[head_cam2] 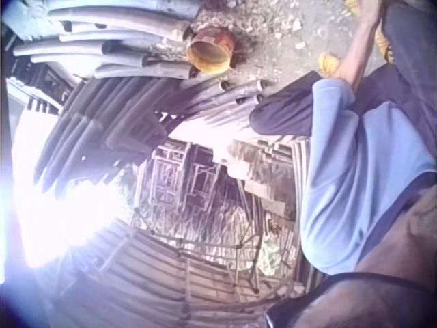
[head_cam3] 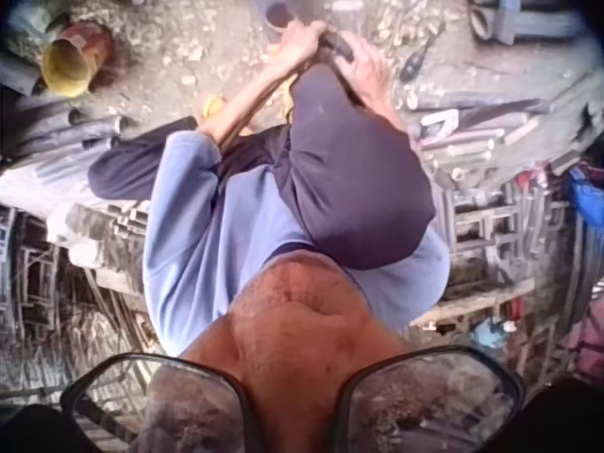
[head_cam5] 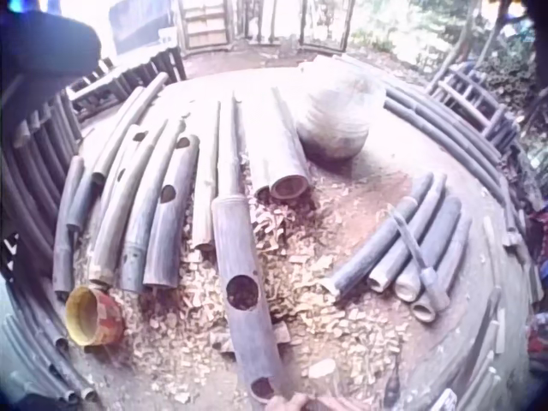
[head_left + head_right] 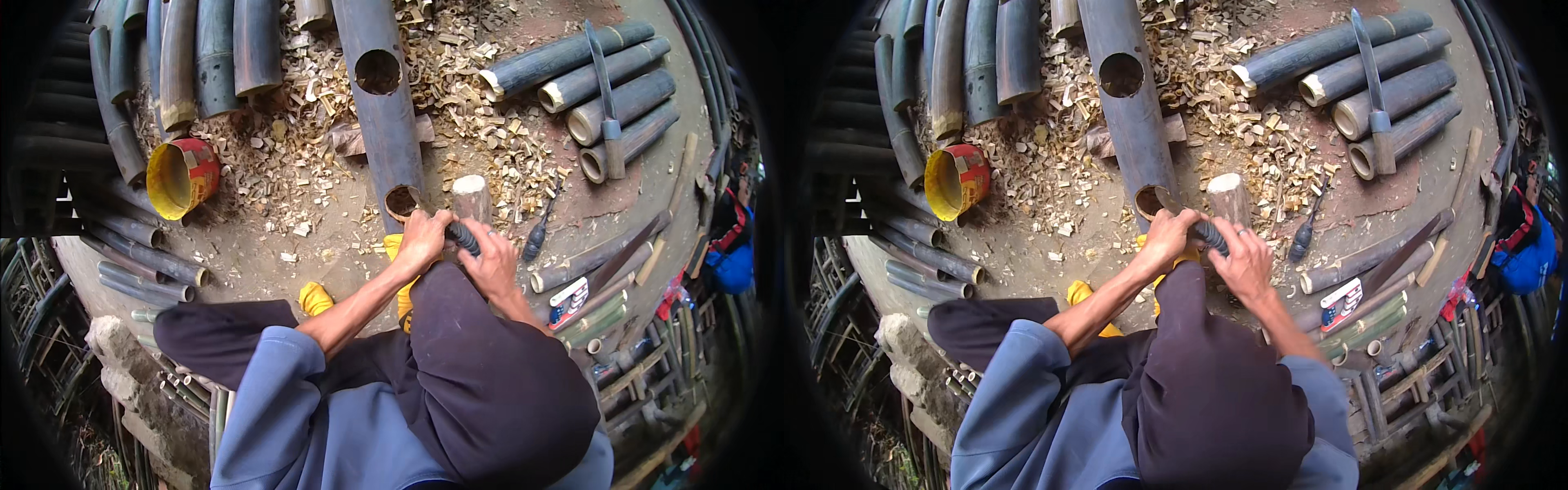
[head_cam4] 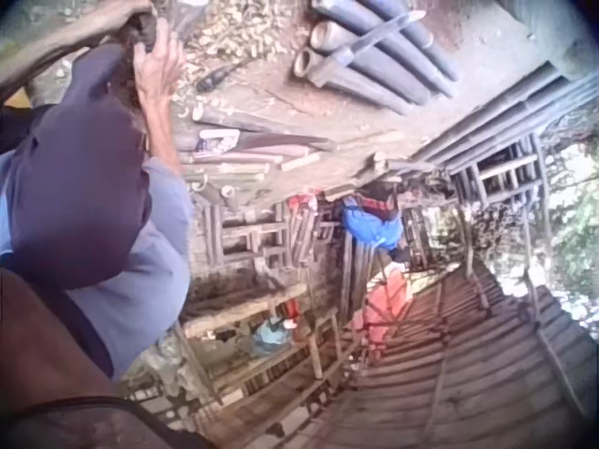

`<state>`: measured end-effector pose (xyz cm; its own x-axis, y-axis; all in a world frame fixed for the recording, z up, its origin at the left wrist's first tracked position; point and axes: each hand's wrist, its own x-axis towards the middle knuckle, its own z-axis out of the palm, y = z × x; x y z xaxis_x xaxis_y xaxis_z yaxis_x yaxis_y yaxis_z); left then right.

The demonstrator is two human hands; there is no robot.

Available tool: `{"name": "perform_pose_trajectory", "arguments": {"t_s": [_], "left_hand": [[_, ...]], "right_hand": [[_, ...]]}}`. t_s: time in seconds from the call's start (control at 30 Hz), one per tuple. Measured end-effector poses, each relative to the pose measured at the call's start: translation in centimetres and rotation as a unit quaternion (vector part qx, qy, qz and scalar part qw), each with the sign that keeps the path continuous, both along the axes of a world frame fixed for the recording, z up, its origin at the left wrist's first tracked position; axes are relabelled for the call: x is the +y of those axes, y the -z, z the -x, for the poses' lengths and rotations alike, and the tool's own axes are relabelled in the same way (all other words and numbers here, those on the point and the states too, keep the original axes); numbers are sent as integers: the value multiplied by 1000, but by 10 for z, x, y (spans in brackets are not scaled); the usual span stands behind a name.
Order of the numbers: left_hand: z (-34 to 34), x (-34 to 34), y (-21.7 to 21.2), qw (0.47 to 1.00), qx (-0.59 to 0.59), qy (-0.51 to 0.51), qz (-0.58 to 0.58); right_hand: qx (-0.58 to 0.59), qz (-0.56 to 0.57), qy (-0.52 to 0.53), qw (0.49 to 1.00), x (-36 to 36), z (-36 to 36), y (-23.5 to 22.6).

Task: The person carves a rectangular hole into a bamboo tube by striking a knife with a wooden block and then smooths the edges of the hole with a handheld tool.

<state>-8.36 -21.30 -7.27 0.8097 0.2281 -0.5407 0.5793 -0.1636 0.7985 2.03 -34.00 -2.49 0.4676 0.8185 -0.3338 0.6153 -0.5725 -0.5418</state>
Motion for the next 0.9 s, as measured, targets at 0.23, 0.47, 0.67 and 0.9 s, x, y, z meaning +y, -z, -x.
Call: {"name": "perform_pose_trajectory", "arguments": {"t_s": [0.23, 0.47, 0.67, 0.9], "left_hand": [[-28, -5, -20, 596, -117, -578, 544], [-13, 8, -23, 522, -116, -576, 619], [-23, 31, -33, 838, 146, -288, 439], [1, 18, -16, 531, -134, -495, 675]], "right_hand": [[-154, 25, -396, 905, 90, -101, -13], [-212, -84, -361, 904, 109, -73, -24], [39, 156, 15, 987, 51, -27, -55], [-226, 37, -383, 895, 126, -61, -43]]}}
